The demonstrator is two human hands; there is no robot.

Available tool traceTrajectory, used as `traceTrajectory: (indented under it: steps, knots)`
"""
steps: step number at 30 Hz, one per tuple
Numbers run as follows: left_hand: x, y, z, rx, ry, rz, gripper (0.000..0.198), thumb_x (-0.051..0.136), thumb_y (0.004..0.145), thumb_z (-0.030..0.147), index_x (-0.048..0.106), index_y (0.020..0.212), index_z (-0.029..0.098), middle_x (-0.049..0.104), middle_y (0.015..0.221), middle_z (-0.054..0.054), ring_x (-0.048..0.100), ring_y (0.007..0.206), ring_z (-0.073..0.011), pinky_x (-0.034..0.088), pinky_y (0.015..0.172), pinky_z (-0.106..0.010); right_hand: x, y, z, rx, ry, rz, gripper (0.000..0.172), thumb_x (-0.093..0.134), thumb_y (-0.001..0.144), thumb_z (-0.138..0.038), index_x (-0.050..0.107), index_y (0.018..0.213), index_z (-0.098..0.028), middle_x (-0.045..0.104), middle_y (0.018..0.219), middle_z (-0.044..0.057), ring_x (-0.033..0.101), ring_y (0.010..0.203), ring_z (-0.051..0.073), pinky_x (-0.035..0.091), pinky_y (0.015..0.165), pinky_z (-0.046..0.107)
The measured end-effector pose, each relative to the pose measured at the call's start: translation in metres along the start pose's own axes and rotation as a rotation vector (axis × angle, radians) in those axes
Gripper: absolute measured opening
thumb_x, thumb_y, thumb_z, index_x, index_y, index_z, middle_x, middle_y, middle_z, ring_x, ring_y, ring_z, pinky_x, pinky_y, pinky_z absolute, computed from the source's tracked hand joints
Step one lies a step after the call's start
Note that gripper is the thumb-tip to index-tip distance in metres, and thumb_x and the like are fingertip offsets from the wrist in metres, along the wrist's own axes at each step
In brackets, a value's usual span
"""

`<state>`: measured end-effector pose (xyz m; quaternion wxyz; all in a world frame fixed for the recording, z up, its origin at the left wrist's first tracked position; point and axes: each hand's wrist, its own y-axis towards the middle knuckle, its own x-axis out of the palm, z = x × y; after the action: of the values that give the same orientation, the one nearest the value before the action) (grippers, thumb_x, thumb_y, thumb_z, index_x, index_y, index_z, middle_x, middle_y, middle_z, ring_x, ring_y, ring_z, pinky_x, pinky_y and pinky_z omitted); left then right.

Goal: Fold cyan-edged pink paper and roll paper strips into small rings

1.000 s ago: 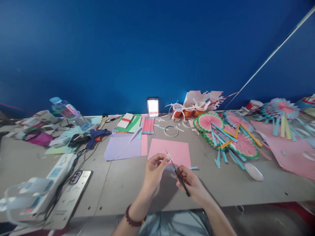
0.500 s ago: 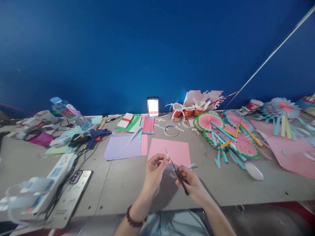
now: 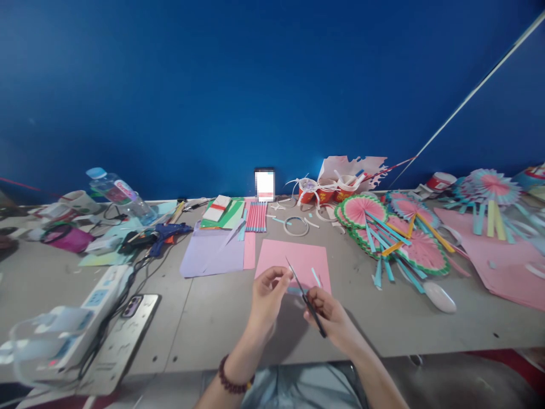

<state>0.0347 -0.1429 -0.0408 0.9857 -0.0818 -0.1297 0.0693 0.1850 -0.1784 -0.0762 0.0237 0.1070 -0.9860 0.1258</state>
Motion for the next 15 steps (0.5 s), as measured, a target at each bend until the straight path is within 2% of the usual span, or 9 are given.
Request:
traceTrajectory:
  steps: [6, 15]
  knots:
    - [-0.0006, 0.0005, -0.0004, -0.021, -0.008, -0.011, 0.029, 0.078, 0.061, 0.042, 0.067, 0.066, 0.015, 0.060, 0.062, 0.000, 0.048, 0.057, -0.0091, 0.040, 0.056, -0.020, 0.0026, 0.0009, -0.0041, 0.022, 0.016, 0.020, 0.046, 0.079, 0.057, -0.051, 0.047, 0.069, -0.020, 0.043, 0.058, -0.006, 0.035, 0.054, 0.008, 0.025, 0.050, 0.022]
    - [-0.0004, 0.0024, -0.0035, -0.034, 0.003, -0.008, 0.034, 0.078, 0.060, 0.046, 0.066, 0.064, 0.015, 0.058, 0.057, -0.001, 0.053, 0.061, -0.0121, 0.039, 0.056, -0.021, 0.0005, 0.0002, -0.0039, 0.020, -0.021, 0.039, 0.039, 0.077, 0.063, -0.044, 0.047, 0.068, -0.019, 0.041, 0.056, -0.007, 0.034, 0.053, 0.008, 0.025, 0.051, 0.022]
